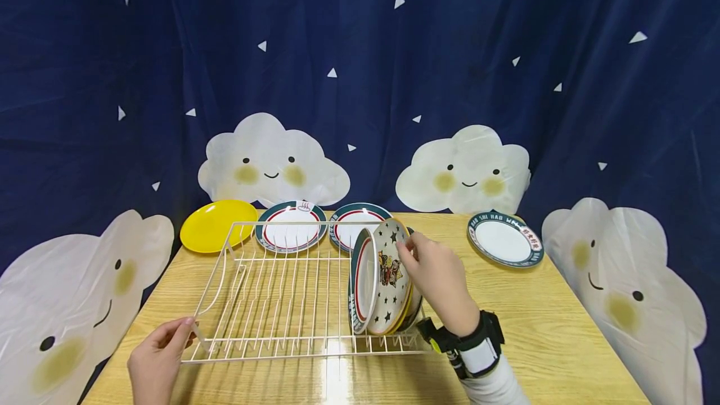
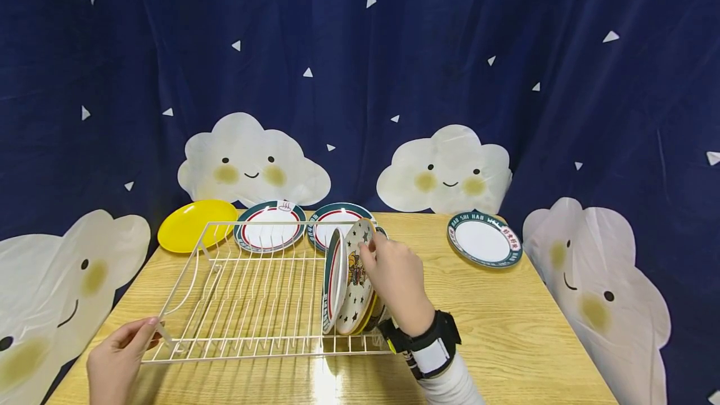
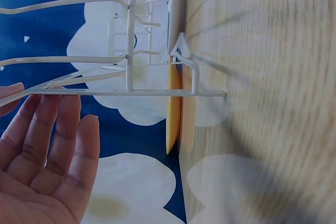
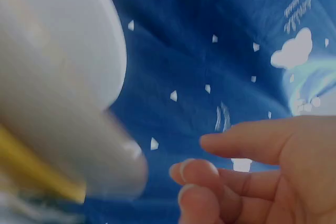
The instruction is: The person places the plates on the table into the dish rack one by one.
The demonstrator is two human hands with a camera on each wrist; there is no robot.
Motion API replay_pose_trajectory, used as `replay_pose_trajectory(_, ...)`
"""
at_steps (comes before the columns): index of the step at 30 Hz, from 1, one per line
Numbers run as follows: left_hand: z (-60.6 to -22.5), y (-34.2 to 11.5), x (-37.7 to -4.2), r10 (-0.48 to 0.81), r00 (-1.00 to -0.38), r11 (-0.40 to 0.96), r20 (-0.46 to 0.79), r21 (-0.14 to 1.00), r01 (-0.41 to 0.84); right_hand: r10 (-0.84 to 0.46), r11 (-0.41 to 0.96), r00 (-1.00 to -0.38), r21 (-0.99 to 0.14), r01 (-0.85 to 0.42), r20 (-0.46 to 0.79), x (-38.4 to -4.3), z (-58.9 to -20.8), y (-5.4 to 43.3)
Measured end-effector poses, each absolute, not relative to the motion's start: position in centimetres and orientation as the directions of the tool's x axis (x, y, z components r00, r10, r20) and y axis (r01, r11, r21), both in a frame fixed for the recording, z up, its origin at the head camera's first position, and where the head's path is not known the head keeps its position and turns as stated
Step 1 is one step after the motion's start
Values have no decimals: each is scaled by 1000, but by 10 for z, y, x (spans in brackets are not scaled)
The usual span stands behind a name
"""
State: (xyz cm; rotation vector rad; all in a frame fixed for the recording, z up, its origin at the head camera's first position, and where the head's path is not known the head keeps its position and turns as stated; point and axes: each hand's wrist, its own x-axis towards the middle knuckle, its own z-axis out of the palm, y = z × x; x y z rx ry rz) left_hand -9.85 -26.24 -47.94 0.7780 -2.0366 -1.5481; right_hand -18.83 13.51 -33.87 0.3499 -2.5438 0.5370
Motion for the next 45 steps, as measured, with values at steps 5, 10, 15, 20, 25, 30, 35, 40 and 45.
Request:
replay_pose_trajectory(5, -481, -263, -99, -679, -733, 201, 22, 967, -157, -18, 875, -842, -399, -274, 539, -198, -340, 163)
replay_pose_trajectory(10, -483, -264, -99, -677, -736, 192, 20, 970, -151, 81, 846, -881, -499, -186, 465, -213, -348, 197)
replay_pose_trajectory(15, -486, -266, -101, -679, -734, 164, 3, 975, -147, 173, 807, -906, -583, -95, 386, -228, -368, 228)
replay_pose_trajectory(20, -487, -267, -102, -679, -734, 141, -12, 979, -147, 230, 791, -921, -611, -11, 314, -244, -394, 257)
replay_pose_trajectory(25, -487, -267, -102, -680, -733, 133, -17, 980, -147, 266, 776, -938, -626, 72, 222, -258, -426, 284)
replay_pose_trajectory(30, -488, -267, -103, -687, -726, 137, -9, 980, -143, 316, 690, -944, -706, 159, 96, -273, -463, 311)
replay_pose_trajectory(35, -489, -267, -102, -686, -728, 151, 9, 980, -130, 394, 375, -911, -884, 279, -121, -285, -491, 333)
replay_pose_trajectory(40, -488, -265, -102, -690, -723, 165, 28, 979, -119, 435, 9, -854, -948, 319, -284, -290, -507, 351)
replay_pose_trajectory(45, -487, -265, -103, -692, -722, 171, 28, 977, -126, 377, -261, -834, -910, 322, -403, -291, -517, 366)
